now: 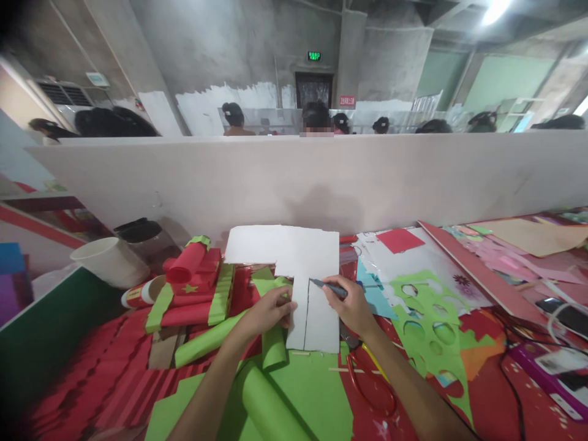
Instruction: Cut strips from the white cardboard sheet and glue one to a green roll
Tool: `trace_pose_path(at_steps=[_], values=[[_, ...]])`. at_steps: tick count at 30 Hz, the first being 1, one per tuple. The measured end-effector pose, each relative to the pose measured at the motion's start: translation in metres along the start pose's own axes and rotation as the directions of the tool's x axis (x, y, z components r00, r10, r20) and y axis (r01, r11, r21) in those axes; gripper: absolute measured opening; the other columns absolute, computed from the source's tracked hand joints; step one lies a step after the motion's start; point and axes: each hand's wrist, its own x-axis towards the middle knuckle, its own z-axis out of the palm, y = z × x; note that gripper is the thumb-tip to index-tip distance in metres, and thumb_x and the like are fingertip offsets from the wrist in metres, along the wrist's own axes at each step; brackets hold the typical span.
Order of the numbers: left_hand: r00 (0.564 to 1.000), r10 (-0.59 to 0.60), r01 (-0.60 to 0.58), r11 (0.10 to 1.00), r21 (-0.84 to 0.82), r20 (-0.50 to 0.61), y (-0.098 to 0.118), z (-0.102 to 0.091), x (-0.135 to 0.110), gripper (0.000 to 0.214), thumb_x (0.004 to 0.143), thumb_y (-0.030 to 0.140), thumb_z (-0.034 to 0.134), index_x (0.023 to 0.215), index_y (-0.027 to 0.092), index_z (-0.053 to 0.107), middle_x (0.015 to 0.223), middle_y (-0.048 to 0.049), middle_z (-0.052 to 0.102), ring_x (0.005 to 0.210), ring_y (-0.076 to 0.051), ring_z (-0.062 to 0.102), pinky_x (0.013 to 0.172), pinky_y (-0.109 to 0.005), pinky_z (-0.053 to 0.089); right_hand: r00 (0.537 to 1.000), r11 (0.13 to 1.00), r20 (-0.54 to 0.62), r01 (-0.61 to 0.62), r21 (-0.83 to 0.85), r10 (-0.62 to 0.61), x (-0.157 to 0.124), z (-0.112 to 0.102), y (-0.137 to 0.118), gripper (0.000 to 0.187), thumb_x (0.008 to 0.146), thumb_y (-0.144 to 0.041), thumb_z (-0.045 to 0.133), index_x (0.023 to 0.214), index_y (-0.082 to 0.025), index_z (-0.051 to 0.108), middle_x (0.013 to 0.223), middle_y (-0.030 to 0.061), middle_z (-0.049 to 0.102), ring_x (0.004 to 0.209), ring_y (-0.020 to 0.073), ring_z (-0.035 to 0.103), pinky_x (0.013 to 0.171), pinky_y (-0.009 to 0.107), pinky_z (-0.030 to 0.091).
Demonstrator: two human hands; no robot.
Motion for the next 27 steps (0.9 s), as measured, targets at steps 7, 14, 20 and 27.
trace_pose_path(at_steps=[7,14,20,27], values=[[1.0,0.005,-0.005,1.0,0.004,-0.001,-0.0009,-0.0004,0.0,0.028,0.081,0.041,0.064,0.083,0.019,0.047,0.065,0.0021,0.057,0.056,-0.017,0.064,0.053,-0.029,0.053,1.0,0.999,-0.006,-0.026,0.032,0.026,0.001,0.001,0.003,0.032,0.088,-0.047,0.06,0.106,-0.021,0.067,0.093,0.0065,0.071,0.067,0.018,0.065,0.06,0.029,0.056],[1.0,0.025,-0.025,1.0,0.013,0.011,-0.0046,-0.0013,0.0009,0.025,0.083,0.04,0.061,0.086,0.019,0.049,0.068,0.0009,0.059,0.058,-0.017,0.065,0.055,-0.03,0.054,1.0,0.999,0.01,0.029,-0.039,-0.029,-0.0004,-0.0013,0.001,0.025,0.089,-0.043,0.059,0.097,-0.021,0.069,0.089,0.0048,0.071,0.069,0.0183,0.065,0.061,0.028,0.055],[1.0,0.018,-0.018,1.0,0.006,0.008,-0.0066,-0.0017,0.0026,0.028,0.081,0.042,0.062,0.085,0.019,0.048,0.067,0.002,0.058,0.056,-0.016,0.063,0.054,-0.029,0.054,1.0,1.0,-0.003,0.011,-0.014,-0.011,0.0006,0.0,-0.0002,0.028,0.088,-0.044,0.059,0.1,-0.02,0.069,0.086,0.005,0.07,0.065,0.0178,0.064,0.058,0.028,0.054],[1.0,0.025,-0.025,0.999,-0.019,-0.014,-0.0044,-0.0014,0.0008,0.03,0.08,0.043,0.065,0.083,0.019,0.047,0.065,0.0029,0.057,0.056,-0.015,0.063,0.054,-0.027,0.053,0.992,0.998,-0.124,0.021,0.057,-0.014,-0.002,-0.0029,-0.0033,0.033,0.091,-0.048,0.055,0.108,-0.022,0.066,0.098,0.0075,0.072,0.072,0.0195,0.065,0.068,0.033,0.056]])
